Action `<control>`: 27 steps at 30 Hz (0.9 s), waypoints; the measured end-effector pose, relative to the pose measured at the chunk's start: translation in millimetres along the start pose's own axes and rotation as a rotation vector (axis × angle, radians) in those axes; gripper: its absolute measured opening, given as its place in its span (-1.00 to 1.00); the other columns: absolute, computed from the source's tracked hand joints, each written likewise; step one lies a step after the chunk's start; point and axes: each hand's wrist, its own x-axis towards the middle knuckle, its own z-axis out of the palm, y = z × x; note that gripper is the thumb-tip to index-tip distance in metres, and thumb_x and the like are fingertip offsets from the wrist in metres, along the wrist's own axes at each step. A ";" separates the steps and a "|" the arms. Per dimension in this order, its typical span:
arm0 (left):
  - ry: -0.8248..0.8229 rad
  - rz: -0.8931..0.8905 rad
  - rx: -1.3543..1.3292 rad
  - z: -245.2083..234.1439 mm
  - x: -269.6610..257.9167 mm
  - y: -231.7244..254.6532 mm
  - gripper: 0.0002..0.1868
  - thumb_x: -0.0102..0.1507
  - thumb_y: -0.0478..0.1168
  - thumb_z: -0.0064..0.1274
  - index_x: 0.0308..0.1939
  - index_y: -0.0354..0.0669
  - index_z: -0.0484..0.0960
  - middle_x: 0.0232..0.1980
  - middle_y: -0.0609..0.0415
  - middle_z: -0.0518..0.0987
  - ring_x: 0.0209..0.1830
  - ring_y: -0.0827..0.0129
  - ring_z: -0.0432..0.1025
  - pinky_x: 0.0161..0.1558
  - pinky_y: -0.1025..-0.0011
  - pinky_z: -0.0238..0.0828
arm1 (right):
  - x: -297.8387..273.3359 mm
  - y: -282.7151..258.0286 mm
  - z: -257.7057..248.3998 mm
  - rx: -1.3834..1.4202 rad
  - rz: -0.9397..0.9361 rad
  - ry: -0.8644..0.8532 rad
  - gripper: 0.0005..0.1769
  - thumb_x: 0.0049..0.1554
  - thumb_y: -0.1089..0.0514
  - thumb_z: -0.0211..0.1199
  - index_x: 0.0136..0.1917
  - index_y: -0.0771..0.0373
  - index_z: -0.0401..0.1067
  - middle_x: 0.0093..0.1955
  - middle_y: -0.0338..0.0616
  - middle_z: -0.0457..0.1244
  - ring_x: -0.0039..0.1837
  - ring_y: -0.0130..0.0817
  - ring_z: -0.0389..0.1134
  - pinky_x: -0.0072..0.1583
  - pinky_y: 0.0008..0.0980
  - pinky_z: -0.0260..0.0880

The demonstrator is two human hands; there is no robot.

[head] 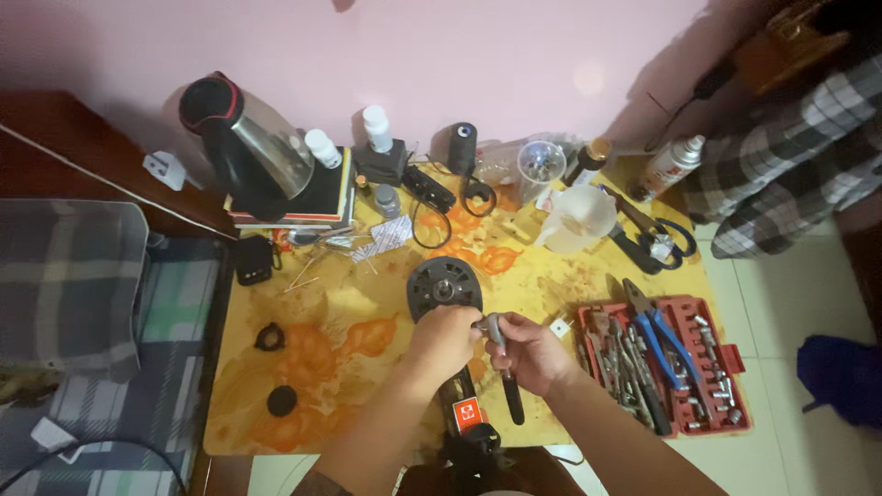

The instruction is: The person is repairing a small black electronic device, likely a fan motor, on a cluttered table. They use a screwdriver to remove and tighten screws on the device's casing while handling various tools from a red toolbox.

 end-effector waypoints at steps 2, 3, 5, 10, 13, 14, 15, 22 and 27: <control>-0.044 0.008 -0.004 1.3 0.4 -0.3 -0.89 0.14 -0.28 0.17 -0.26 -0.15 0.67 -0.23 -0.16 0.64 -0.14 -0.11 0.53 -0.13 -0.02 0.43 | 0.2 6.0 -9.3 0.003 -0.036 -0.051 -0.75 0.19 0.06 0.25 0.01 0.27 0.36 -0.18 -0.17 0.27 -0.25 -0.44 0.15 -0.22 -0.45 0.10; -0.065 0.012 -0.007 1.5 0.1 0.4 -0.88 0.13 -0.27 0.17 -0.26 -0.15 0.67 -0.24 -0.17 0.64 -0.14 -0.12 0.53 -0.14 -0.02 0.43 | -0.5 10.1 -13.3 0.004 -0.055 -0.077 -0.75 0.22 0.05 0.26 0.00 0.27 0.36 -0.22 -0.20 0.23 -0.25 -0.44 0.15 -0.23 -0.45 0.09; -0.138 -0.010 0.028 2.5 0.1 3.6 -0.89 0.17 -0.24 0.16 -0.24 -0.15 0.67 -0.25 -0.18 0.63 -0.14 -0.13 0.52 -0.14 -0.04 0.42 | -1.9 18.4 -20.7 0.044 -0.079 -0.048 -0.74 0.20 0.04 0.26 0.00 0.27 0.37 -0.23 -0.25 0.22 -0.25 -0.45 0.13 -0.24 -0.45 0.05; -0.216 -0.019 0.019 7.7 1.3 12.3 -0.90 0.23 -0.22 0.12 -0.27 -0.15 0.67 -0.25 -0.16 0.63 -0.16 -0.14 0.51 -0.16 -0.04 0.42 | -15.9 33.1 -31.9 0.114 -0.132 -0.088 -0.65 0.16 -0.02 0.25 0.03 0.32 0.41 -0.23 -0.25 0.22 -0.27 -0.49 0.11 -0.24 -0.47 0.04; -0.265 0.064 0.061 15.8 3.4 14.4 -0.93 0.20 -0.24 0.12 -0.31 -0.16 0.65 -0.26 -0.14 0.62 -0.16 -0.12 0.52 -0.18 -0.04 0.42 | -26.1 34.3 -39.1 0.115 -0.090 -0.046 -0.61 0.15 -0.03 0.24 0.07 0.34 0.42 -0.20 -0.23 0.25 -0.27 -0.51 0.11 -0.25 -0.50 0.02; -0.291 0.048 0.094 19.2 5.1 14.9 -0.94 0.16 -0.25 0.14 -0.33 -0.14 0.66 -0.27 -0.13 0.63 -0.17 -0.11 0.52 -0.18 -0.03 0.42 | -27.7 32.6 -42.2 0.091 -0.074 0.006 -0.61 0.12 -0.02 0.23 0.06 0.33 0.41 -0.13 -0.20 0.32 -0.28 -0.51 0.10 -0.26 -0.50 0.01; -0.316 0.033 0.127 22.8 6.6 15.6 -0.94 0.13 -0.25 0.16 -0.34 -0.13 0.66 -0.29 -0.12 0.63 -0.17 -0.10 0.52 -0.18 -0.03 0.42 | -28.5 30.9 -45.5 0.067 -0.059 0.057 -0.62 0.09 -0.01 0.22 0.04 0.31 0.40 -0.06 -0.16 0.38 -0.29 -0.51 0.10 -0.27 -0.50 0.00; -0.364 0.059 0.108 55.1 11.0 15.8 -0.88 0.22 -0.14 0.18 -0.33 -0.08 0.67 -0.34 -0.10 0.62 -0.23 -0.07 0.53 -0.19 -0.01 0.42 | -42.7 33.0 -80.4 0.101 -0.114 0.024 -0.68 0.20 0.00 0.26 0.04 0.28 0.35 -0.28 -0.24 0.15 -0.30 -0.44 0.11 -0.27 -0.45 0.04; -0.395 0.104 0.202 87.9 15.6 7.1 -0.84 0.22 -0.10 0.18 -0.36 -0.07 0.66 -0.38 -0.08 0.61 -0.24 -0.07 0.53 -0.21 -0.03 0.39 | -51.4 32.3 -99.3 0.137 -0.074 0.133 -0.68 0.11 -0.01 0.27 -0.01 0.22 0.32 -0.24 -0.24 0.19 -0.30 -0.43 0.10 -0.26 -0.42 0.02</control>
